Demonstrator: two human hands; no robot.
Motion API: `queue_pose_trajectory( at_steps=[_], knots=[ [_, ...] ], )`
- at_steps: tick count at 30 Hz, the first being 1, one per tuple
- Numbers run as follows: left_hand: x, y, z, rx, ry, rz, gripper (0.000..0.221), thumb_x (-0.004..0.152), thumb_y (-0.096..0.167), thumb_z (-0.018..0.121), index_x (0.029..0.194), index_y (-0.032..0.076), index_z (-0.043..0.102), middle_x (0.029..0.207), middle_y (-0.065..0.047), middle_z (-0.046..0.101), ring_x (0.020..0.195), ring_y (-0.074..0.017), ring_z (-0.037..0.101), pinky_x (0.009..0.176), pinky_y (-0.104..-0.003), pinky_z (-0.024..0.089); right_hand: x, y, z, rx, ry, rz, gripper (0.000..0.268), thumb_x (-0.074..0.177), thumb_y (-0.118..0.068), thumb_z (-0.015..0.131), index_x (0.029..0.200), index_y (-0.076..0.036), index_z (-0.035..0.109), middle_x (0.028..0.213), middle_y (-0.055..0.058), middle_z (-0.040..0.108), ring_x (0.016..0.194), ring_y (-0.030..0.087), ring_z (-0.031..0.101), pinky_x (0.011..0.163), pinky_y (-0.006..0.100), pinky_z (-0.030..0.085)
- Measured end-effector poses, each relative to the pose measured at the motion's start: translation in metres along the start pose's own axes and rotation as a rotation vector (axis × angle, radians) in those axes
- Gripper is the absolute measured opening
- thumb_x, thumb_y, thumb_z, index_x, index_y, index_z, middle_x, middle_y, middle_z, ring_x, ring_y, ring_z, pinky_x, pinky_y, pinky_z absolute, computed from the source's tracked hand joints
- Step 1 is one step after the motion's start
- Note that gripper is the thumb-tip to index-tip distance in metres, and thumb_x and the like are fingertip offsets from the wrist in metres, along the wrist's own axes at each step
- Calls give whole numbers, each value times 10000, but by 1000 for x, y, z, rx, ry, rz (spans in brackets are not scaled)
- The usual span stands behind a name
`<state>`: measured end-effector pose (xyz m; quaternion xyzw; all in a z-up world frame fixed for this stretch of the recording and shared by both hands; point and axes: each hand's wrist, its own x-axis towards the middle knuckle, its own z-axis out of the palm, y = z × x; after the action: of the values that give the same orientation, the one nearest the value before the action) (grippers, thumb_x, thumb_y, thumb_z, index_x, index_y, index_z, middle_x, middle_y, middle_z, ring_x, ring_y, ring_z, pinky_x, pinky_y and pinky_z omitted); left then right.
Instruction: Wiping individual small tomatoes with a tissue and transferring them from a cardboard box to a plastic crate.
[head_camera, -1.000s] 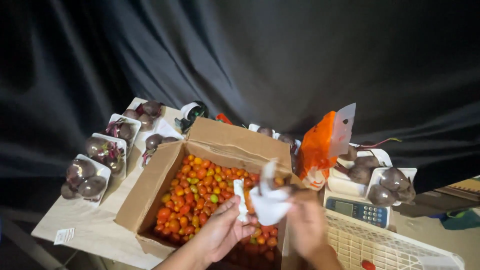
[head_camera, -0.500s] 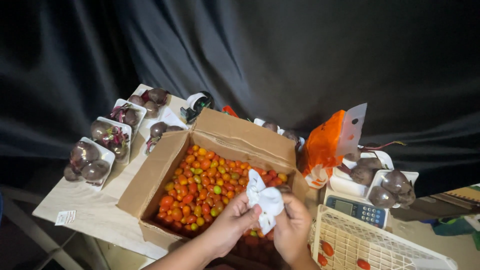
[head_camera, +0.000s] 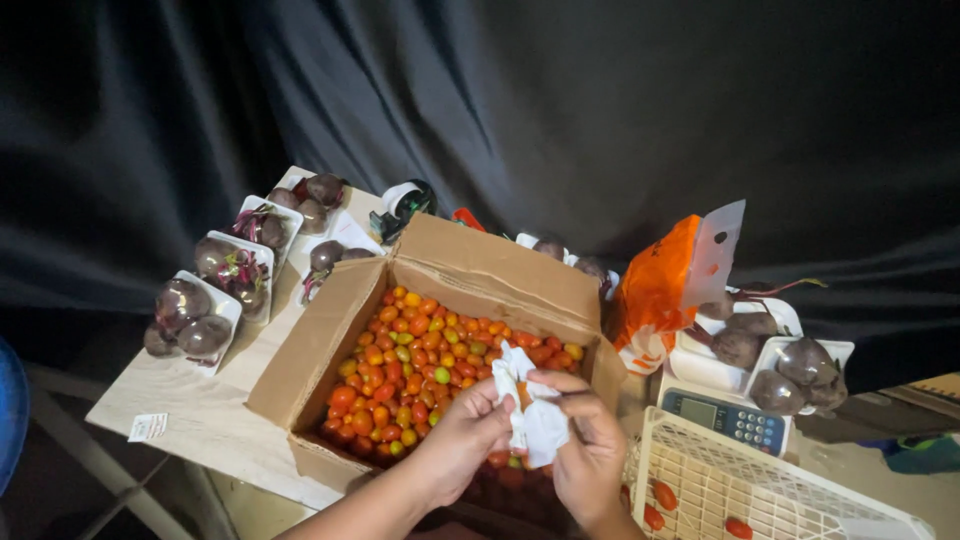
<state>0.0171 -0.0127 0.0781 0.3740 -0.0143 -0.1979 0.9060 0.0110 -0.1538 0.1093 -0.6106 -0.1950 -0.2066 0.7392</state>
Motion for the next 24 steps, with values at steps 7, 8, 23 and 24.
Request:
queue_pose_trajectory(
  at_steps=[7,8,23,24],
  knots=[
    [0,-1,9,221,94,139,213,966,234,708,1056,45,742,844,-22,731,711,-63,612,610,-236,510,-5,12,-7,-81,161,55,50,940,-37,679,912,-31,637,1082,182,708,1017,250,719,880,319,562],
    [0,0,10,222,95,140,213,966,234,708,1056,45,742,844,-22,731,711,-63,612,610,-236,510,-4,10,-6,-79,160,54,50,940,-37,679,912,-31,637,1082,182,708,1017,250,719,880,319,562],
    [-7,3,9,815,223,289,426,857,332,777,1188,128,603,910,19,701,787,-94,617,723,-274,522,-3,27,-32,-178,222,318,107,886,33,714,986,-5,708,912,109,771,760,133,708,636,236,577],
    [-8,11,9,886,158,379,282,897,242,748,1090,120,583,840,13,659,718,-105,577,649,-283,478,1,27,-36,-147,119,412,230,888,-24,717,1115,13,702,1059,119,761,902,162,714,769,275,583]
  ],
)
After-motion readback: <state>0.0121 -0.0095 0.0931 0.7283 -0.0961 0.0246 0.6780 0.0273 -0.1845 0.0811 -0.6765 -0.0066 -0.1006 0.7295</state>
